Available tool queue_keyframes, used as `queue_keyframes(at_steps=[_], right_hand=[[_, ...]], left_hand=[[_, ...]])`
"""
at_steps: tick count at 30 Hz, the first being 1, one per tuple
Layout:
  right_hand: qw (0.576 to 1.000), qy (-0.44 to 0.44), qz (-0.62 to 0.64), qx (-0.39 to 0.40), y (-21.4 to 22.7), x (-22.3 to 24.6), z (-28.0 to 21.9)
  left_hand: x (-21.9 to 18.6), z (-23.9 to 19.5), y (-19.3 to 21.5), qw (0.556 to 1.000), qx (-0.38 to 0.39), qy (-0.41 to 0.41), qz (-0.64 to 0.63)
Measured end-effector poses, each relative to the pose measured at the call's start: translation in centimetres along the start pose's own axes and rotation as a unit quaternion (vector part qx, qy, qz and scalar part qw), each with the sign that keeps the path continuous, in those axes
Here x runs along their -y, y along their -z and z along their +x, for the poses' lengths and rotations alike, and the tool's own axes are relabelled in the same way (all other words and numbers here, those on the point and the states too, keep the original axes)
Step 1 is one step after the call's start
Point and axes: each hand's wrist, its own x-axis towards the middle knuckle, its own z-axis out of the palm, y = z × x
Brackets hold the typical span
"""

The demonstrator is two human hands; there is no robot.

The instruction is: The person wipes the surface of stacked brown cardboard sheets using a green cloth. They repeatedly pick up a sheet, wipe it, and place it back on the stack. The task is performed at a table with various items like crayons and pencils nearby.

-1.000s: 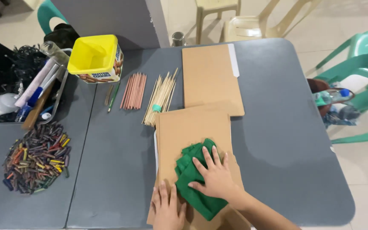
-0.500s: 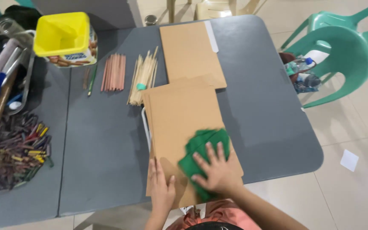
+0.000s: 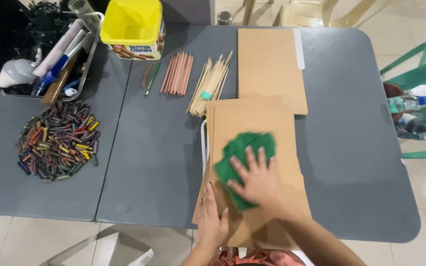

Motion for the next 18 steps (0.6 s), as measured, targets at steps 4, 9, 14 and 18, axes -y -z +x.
queue_keyframes(at_steps=[4, 9, 14, 18], right_hand=[[0.989, -0.146, 0.013, -0.029, -0.6, -7.5, 7.9], [0.968, -0.239, 0.060, -0.041, -0.5, -6.7, 14.3], [0.998, -0.055, 0.039, 0.001, 0.8, 2.3, 13.5], [0.999, -0.002, 0.023, -0.022, -0.1, 0.3, 12.5]], left_hand=[[-0.7, -0.1, 0.6, 1.000, -0.001, -0.014, 0.009], [-0.6, -0.3, 0.5, 1.000, 0.013, -0.010, -0.001], [-0.7, -0.3, 0.2, 1.000, 0.017, 0.002, 0.022], [-1.1, -0.2, 0.2, 0.998, 0.031, 0.020, 0.047]])
